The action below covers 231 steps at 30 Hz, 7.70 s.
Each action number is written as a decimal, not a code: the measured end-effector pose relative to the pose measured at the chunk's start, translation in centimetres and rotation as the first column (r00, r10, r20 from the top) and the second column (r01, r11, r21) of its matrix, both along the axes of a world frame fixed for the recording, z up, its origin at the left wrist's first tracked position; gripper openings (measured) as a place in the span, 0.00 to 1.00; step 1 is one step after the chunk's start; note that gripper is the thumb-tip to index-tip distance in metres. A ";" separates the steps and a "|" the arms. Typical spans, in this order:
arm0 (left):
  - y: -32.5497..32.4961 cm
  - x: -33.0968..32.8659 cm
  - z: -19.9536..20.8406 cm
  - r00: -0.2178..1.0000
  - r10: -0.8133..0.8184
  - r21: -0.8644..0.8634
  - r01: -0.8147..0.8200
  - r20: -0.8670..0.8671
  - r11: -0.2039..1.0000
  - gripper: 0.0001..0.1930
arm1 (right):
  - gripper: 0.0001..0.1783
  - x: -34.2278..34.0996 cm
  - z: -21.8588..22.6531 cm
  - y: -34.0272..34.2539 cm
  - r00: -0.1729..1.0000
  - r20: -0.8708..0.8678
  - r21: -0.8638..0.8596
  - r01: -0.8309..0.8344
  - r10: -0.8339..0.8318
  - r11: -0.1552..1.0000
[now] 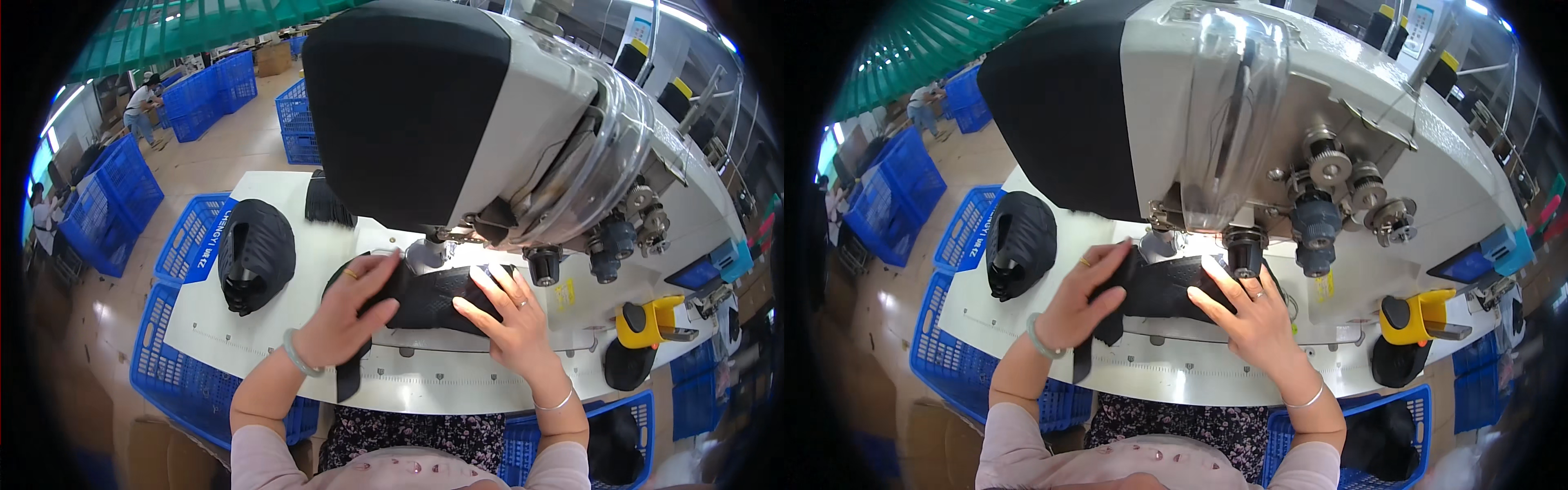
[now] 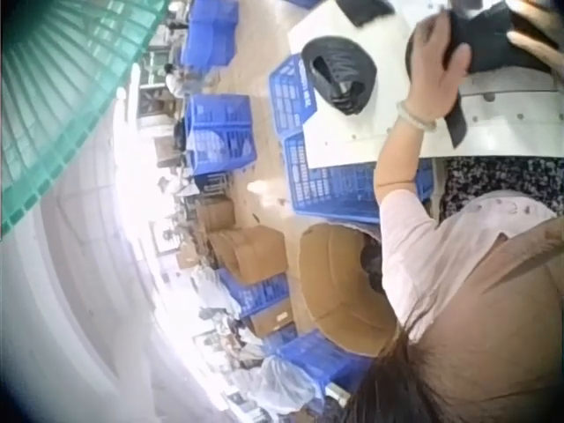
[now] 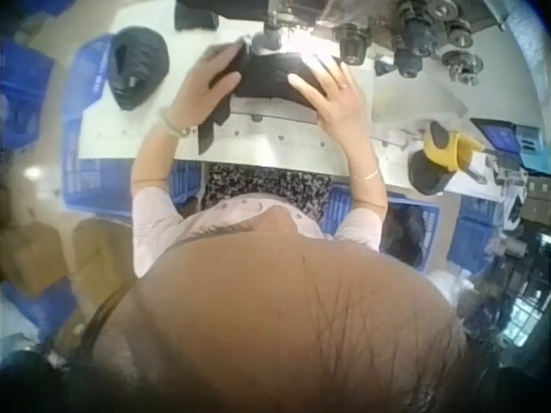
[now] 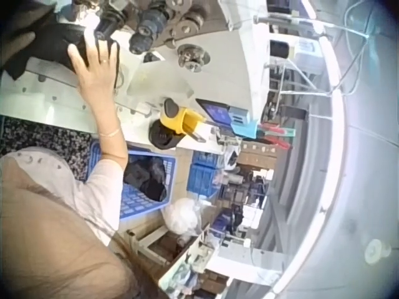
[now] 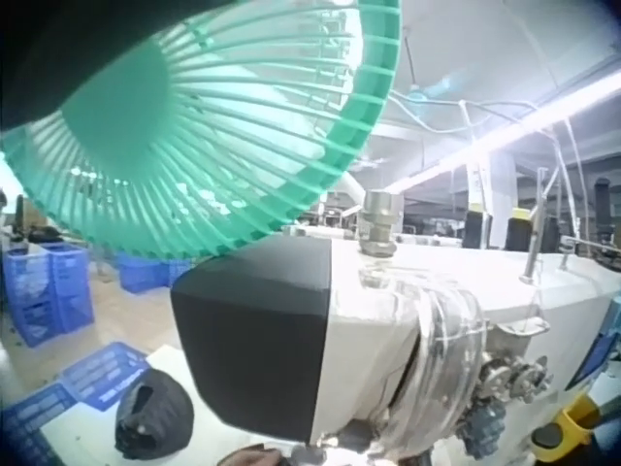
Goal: Use an industrial sewing machine to stitch together components of shoe uppers.
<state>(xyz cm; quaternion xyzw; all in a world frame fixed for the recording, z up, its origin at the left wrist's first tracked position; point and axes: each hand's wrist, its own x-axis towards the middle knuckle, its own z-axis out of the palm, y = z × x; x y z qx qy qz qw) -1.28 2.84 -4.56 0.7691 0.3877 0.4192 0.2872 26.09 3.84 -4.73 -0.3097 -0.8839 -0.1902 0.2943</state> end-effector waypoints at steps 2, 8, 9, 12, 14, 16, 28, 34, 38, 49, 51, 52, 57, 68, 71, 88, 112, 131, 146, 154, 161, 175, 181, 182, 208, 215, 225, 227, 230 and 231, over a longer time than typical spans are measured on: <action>-1.0 1.3 0.7 1.000 -0.003 0.004 0.003 -0.026 1.000 0.27 | 0.37 -0.1 0.4 0.3 1.000 -0.008 -0.104 -0.029 0.028 0.994; -0.1 2.5 -0.3 0.975 0.126 0.410 -0.040 -0.184 0.911 0.20 | 0.33 -0.4 1.6 -0.5 1.000 -0.019 -0.259 0.011 -0.017 0.966; 0.1 2.6 -0.4 0.966 0.144 0.457 -0.031 -0.216 0.889 0.20 | 0.33 -0.4 1.8 -0.4 1.000 -0.021 -0.268 0.007 -0.013 0.963; 0.3 2.8 -0.2 0.948 0.197 0.493 -0.049 -0.252 0.869 0.18 | 0.33 -0.1 1.8 -0.5 0.999 -0.029 -0.303 0.005 -0.014 0.953; 0.4 2.9 -0.2 0.943 0.207 0.507 -0.048 -0.261 0.861 0.17 | 0.35 0.2 1.4 -0.2 0.999 -0.043 -0.293 -0.022 0.009 0.956; 0.6 3.1 -0.1 0.954 0.205 0.521 -0.064 -0.218 0.851 0.16 | 0.38 0.3 1.3 0.0 0.998 -0.057 -0.283 -0.043 0.028 0.958; 1.0 3.3 1.5 0.938 0.163 0.453 -0.007 -0.306 0.891 0.15 | 0.37 0.5 1.6 0.5 0.977 -0.213 -0.319 -0.094 0.025 0.943; 1.1 3.8 1.5 0.934 0.198 0.484 -0.032 -0.296 0.874 0.15 | 0.36 0.7 1.5 0.7 0.975 -0.221 -0.307 -0.079 0.010 0.948; 1.1 3.7 1.4 0.932 0.205 0.486 -0.036 -0.299 0.873 0.15 | 0.37 0.7 1.2 0.9 0.978 -0.209 -0.297 -0.078 0.015 0.952; 1.2 4.3 0.9 0.901 0.296 0.558 -0.076 -0.316 0.826 0.14 | 0.38 1.3 1.1 1.4 0.975 -0.222 -0.321 -0.078 0.006 0.944; 1.2 4.3 1.0 0.894 0.306 0.551 -0.082 -0.328 0.831 0.14 | 0.38 1.3 1.1 1.6 0.973 -0.230 -0.300 -0.102 0.032 0.948; 1.2 4.3 1.0 0.885 0.314 0.543 -0.086 -0.343 0.835 0.14 | 0.38 1.4 1.1 1.7 0.974 -0.224 -0.299 -0.100 0.032 0.949; 1.1 4.2 0.9 0.868 0.340 0.561 -0.089 -0.362 0.823 0.15 | 0.41 0.7 1.6 1.1 0.992 -0.124 -0.212 -0.042 0.016 0.976; 1.7 3.4 2.2 0.992 0.091 0.027 -0.094 0.093 0.995 0.08 | 0.36 -0.1 0.9 0.7 0.998 0.039 -0.162 0.047 -0.041 0.986; 2.0 3.2 1.3 0.988 0.123 0.370 -0.080 -0.094 0.925 0.13 | 0.35 0.0 1.0 0.8 0.999 0.032 -0.169 0.038 -0.033 0.985; 1.9 3.4 0.9 0.916 0.262 0.560 -0.052 -0.303 0.827 0.16 | 0.39 -0.4 -0.2 2.1 0.988 -0.155 -0.090 -0.005 -0.009 0.996; 1.7 3.3 1.0 0.911 0.285 0.537 -0.087 -0.297 0.839 0.14 | 0.25 -1.0 -0.3 3.6 0.958 -0.245 0.130 -0.120 0.149 0.984; 1.8 3.7 0.8 0.879 0.364 0.611 -0.111 -0.308 0.784 0.15 | 0.27 -0.6 -1.8 5.1 0.932 -0.340 0.060 -0.108 0.122 0.992; 2.5 -0.2 1.6 0.906 0.036 0.403 0.152 -0.422 0.902 0.27 | 0.11 0.4 -4.1 9.0 0.848 -0.470 0.057 -0.249 0.246 0.967; 1.3 1.4 1.6 0.835 0.205 0.518 0.108 -0.511 0.848 0.25 | 0.16 1.5 -5.2 9.5 0.891 -0.418 -0.072 -0.229 0.179 0.971; 0.9 2.3 0.6 0.805 0.292 0.581 0.078 -0.516 0.810 0.28 | 0.26 0.9 -3.1 7.8 0.949 -0.288 0.040 -0.122 0.128 0.992; 0.8 4.0 0.8 0.850 0.378 0.692 -0.022 -0.368 0.722 0.22 | 0.33 -0.8 -4.7 5.0 0.942 -0.150 0.179 -0.274 0.301 0.945; 1.8 3.6 1.8 0.968 0.200 0.497 -0.101 -0.149 0.862 0.14 | 0.16 -0.7 -3.5 4.9 0.918 -0.217 0.221 -0.284 0.331 0.933; 2.0 3.5 1.6 0.973 0.201 0.458 -0.126 -0.118 0.880 0.12 | 0.19 -0.7 -3.0 4.8 0.919 -0.209 0.187 -0.298 0.334 0.936; 1.0 4.4 0.9 0.889 0.345 0.701 -0.039 -0.301 0.712 0.15 | 0.14 -1.0 -0.8 4.1 0.859 -0.391 -0.060 -0.383 0.331 0.922; 1.5 4.6 1.5 0.890 0.331 0.669 -0.039 -0.315 0.742 0.18 | 0.13 -0.9 -0.6 4.7 0.868 -0.380 -0.057 -0.367 0.320 0.928; 2.4 3.8 1.3 0.929 0.296 0.625 -0.097 -0.222 0.775 0.12 | 0.24 -0.5 -1.1 4.8 0.932 -0.267 -0.097 -0.279 0.245 0.955; 2.5 4.0 1.4 0.941 0.303 0.527 -0.181 -0.153 0.830 0.12 | 0.26 -0.4 -1.1 4.9 0.931 -0.225 -0.053 -0.307 0.288 0.950; 2.5 4.8 1.1 0.942 0.326 0.515 -0.244 -0.073 0.821 0.13 | 0.25 -0.1 -0.8 4.3 0.952 -0.172 -0.069 -0.268 0.254 0.961; 2.4 5.0 0.9 0.940 0.336 0.607 -0.232 -0.061 0.760 0.15 | 0.25 0.0 -0.7 4.2 0.963 -0.133 -0.078 -0.248 0.236 0.966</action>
